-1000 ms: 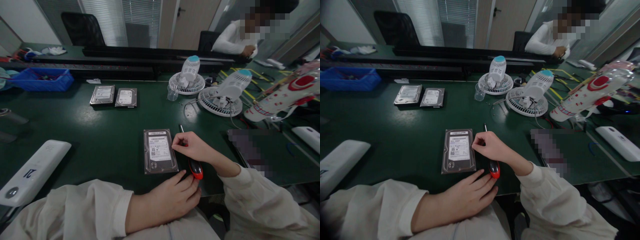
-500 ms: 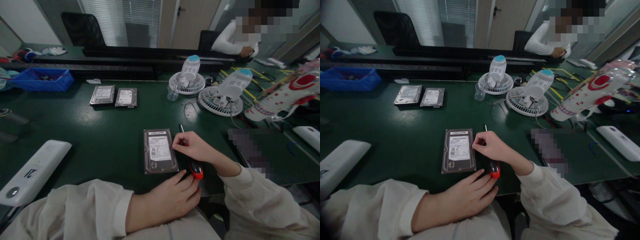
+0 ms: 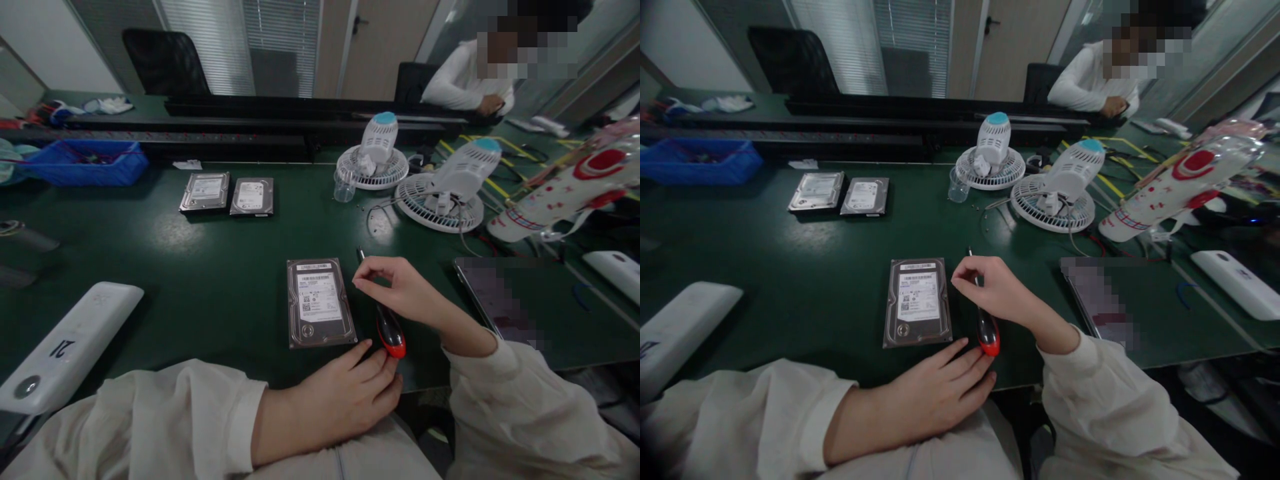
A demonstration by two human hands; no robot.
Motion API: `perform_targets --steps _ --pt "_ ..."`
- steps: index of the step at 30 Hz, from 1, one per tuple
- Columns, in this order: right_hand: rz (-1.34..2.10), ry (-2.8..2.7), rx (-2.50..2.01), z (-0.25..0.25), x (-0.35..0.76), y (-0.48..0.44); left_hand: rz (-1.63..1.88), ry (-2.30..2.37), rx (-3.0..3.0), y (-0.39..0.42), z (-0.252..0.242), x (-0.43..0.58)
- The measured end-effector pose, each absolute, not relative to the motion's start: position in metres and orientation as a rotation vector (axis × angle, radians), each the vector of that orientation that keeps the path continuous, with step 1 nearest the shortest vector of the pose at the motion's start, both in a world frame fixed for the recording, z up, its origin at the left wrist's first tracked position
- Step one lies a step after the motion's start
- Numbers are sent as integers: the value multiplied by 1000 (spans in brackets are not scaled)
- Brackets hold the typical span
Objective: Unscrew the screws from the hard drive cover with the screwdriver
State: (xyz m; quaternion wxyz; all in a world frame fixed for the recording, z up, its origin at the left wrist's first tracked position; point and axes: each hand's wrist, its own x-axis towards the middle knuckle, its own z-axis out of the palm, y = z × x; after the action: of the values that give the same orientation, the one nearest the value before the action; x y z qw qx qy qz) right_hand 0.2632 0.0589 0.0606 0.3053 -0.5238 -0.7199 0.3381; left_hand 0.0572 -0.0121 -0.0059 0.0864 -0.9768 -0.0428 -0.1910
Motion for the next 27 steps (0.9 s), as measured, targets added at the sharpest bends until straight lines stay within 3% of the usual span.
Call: perform_targets --steps 6,10,15,20,27 --pt "449 -2274 -1211 80 292 25 -565 -134 -2906 -12 -6 58" --pt "16 -2742 -1200 67 301 -14 -579 -137 -2892 -13 -7 59" --pt "-441 -2872 -1082 46 294 -31 -577 -162 -2894 -14 -5 59" --pt "-467 -2812 -1020 65 306 -23 -558 -146 -2911 -14 -5 58" --pt "-375 -2157 -1228 120 338 -4 -490 -123 -2883 -15 -8 58"
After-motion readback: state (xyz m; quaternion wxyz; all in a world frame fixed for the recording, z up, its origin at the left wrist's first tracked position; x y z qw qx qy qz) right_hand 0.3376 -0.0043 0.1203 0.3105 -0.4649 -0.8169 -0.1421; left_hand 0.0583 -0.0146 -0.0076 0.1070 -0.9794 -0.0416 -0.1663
